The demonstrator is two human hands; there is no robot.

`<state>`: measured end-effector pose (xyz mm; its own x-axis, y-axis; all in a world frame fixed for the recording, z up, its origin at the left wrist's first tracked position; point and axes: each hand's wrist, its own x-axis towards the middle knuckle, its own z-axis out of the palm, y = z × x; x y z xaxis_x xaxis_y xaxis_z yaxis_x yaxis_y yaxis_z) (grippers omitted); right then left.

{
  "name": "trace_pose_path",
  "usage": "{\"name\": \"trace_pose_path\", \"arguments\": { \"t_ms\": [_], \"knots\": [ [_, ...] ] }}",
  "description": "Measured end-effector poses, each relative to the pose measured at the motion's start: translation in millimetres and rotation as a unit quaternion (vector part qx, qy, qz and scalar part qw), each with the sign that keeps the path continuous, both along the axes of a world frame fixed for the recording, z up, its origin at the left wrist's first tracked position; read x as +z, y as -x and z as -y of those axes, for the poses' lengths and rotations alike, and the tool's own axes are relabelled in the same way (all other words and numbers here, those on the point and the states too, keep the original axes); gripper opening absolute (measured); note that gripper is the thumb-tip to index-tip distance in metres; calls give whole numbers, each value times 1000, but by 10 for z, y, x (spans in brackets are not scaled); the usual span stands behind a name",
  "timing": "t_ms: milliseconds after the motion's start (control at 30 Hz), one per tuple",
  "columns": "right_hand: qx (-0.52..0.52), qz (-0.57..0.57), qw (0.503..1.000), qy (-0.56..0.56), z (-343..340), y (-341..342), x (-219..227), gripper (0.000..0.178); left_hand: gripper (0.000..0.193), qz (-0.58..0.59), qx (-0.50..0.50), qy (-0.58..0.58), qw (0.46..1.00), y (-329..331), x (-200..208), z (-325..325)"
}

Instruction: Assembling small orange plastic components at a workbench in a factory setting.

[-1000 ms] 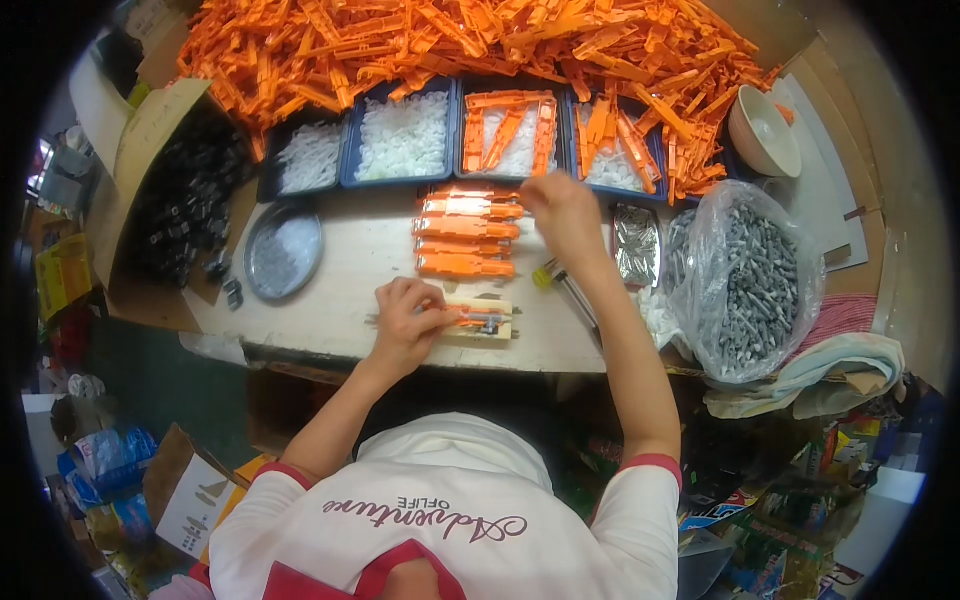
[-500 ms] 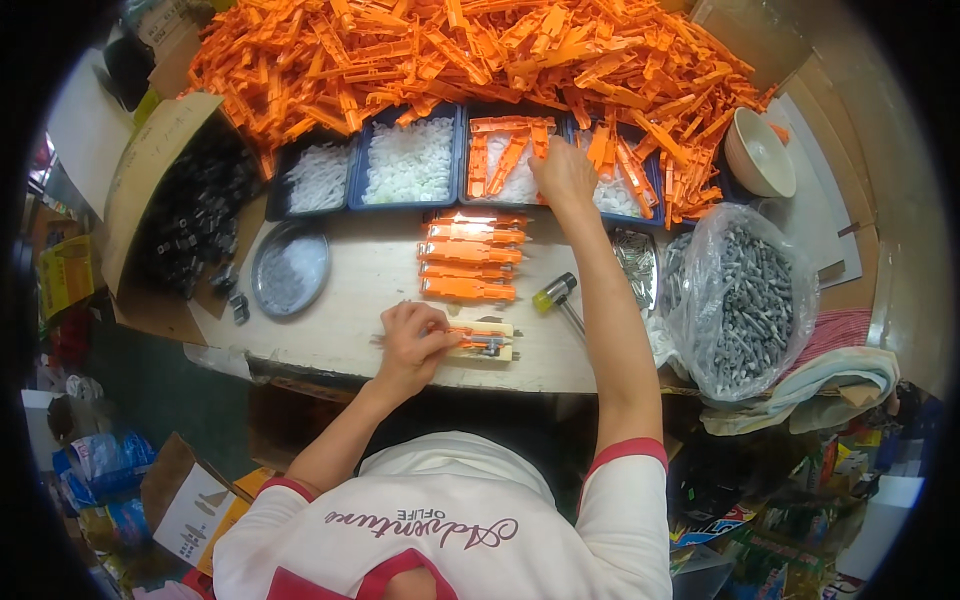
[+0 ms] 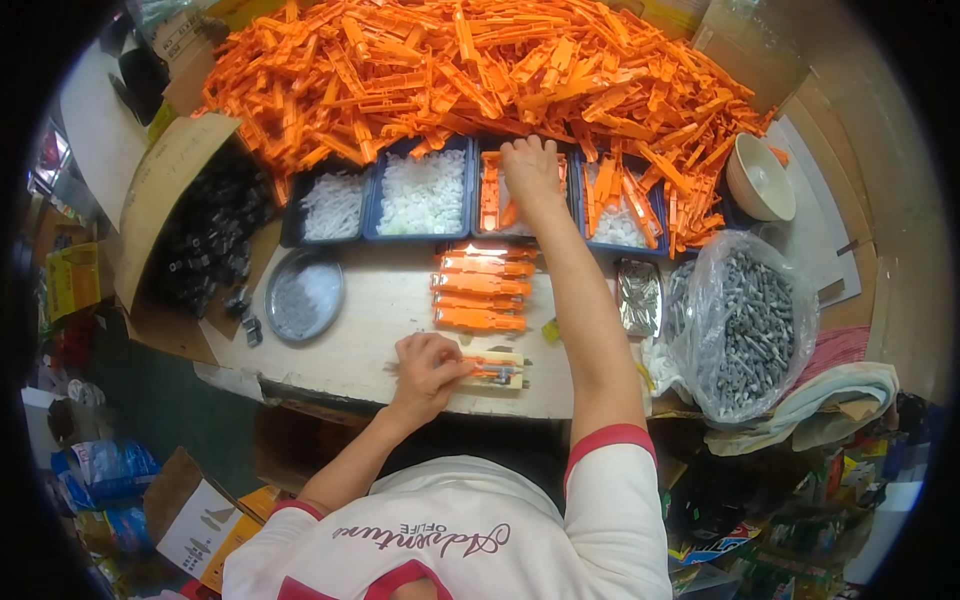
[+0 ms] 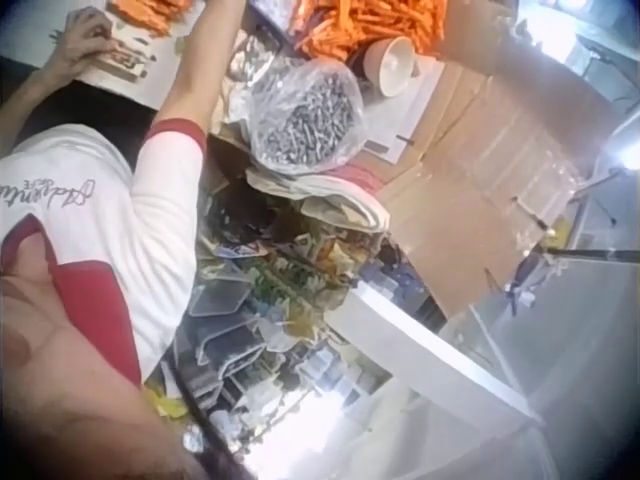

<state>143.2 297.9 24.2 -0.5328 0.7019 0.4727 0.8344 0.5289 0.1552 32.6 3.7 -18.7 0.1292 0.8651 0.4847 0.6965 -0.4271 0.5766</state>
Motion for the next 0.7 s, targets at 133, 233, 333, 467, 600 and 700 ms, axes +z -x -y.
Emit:
{"name": "trace_pose_path", "arguments": {
  "t_ms": [133, 233, 333, 467, 600, 700],
  "knots": [
    [21, 17, 998, 48, -17, -68, 63, 27, 15, -9, -1, -7, 1000, -5, 23, 13],
    [123, -227, 966, 14, 38, -202, 171, 29, 14, -4, 0, -8, 1000, 4, 17, 18],
    [160, -444, 870, 144, 457, -297, 334, 35, 14, 10, 6, -9, 1000, 15, 5, -1],
    [83, -368, 871, 314, 1304, -503, 481, 42, 30, 74, 20, -5, 997, 47, -9, -10],
    [96, -283, 916, 268, 2022, -634, 211, 37, 51, 137, 36, 17, 990, 161, 47, 35],
    [120, -194, 937, 263, 2306, -598, -18, 32, 55, 143, 42, 47, 988, 265, -8, 128]
  ]
}}
